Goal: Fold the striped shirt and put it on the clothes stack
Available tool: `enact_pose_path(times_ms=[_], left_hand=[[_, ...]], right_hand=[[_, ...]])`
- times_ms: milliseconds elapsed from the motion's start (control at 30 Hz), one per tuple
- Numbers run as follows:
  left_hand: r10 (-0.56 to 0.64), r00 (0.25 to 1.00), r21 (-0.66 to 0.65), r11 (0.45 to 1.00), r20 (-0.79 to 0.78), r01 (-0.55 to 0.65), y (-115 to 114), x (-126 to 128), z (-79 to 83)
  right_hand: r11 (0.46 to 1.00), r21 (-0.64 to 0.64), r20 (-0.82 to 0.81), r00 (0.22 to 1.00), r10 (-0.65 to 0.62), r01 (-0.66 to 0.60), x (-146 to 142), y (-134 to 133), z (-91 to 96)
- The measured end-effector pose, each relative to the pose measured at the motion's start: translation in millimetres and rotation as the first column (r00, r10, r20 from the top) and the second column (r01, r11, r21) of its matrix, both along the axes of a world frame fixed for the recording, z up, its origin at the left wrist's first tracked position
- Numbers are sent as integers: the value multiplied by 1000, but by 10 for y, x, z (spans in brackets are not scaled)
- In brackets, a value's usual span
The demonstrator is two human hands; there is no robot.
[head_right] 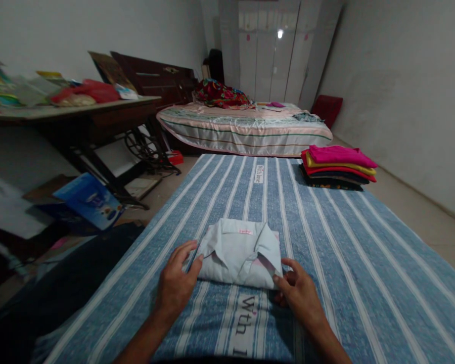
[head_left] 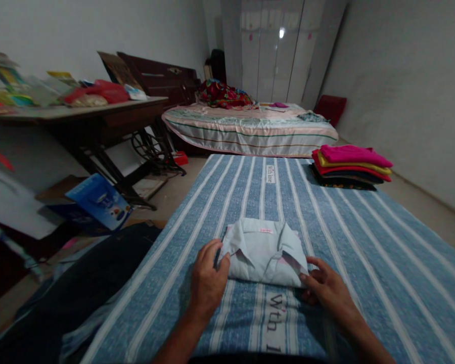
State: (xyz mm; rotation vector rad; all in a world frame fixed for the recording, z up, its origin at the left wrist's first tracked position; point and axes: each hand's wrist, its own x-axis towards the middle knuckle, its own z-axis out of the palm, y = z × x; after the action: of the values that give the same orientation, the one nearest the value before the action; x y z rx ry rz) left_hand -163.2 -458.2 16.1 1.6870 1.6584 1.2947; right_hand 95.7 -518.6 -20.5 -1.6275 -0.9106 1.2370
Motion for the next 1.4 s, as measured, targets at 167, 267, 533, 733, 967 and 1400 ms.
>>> enact_pose_path(times_ms=[167, 267, 533, 733, 967, 1400], left_hand=[[-133, 979, 124, 980, -155, 153, -172, 143, -16], [-94, 978, 109, 987, -184, 115, -104, 187, -37], [-168, 982, 58, 983, -90, 174, 27, 274, -4], [-258, 964, 56, 964, -68, 262, 85, 305, -39], [-289, 945, 67, 951, -154, 301, 157, 330, -58], [-129, 749, 254, 892, -649, 374, 401, 404, -76]], right_hand=[[968, 247, 520, 837, -170, 43, 112, -103, 220], [897, 434, 652, 715, -252, -79, -13, -133, 369], [630, 536, 816, 536, -216, -562, -680, 140, 343], [715, 402, 898, 399, -185, -572, -914, 378, 278], [749, 368, 909, 384, -163, -551, -959, 458, 179], [825, 221, 947, 317, -54, -520, -927, 519, 301]])
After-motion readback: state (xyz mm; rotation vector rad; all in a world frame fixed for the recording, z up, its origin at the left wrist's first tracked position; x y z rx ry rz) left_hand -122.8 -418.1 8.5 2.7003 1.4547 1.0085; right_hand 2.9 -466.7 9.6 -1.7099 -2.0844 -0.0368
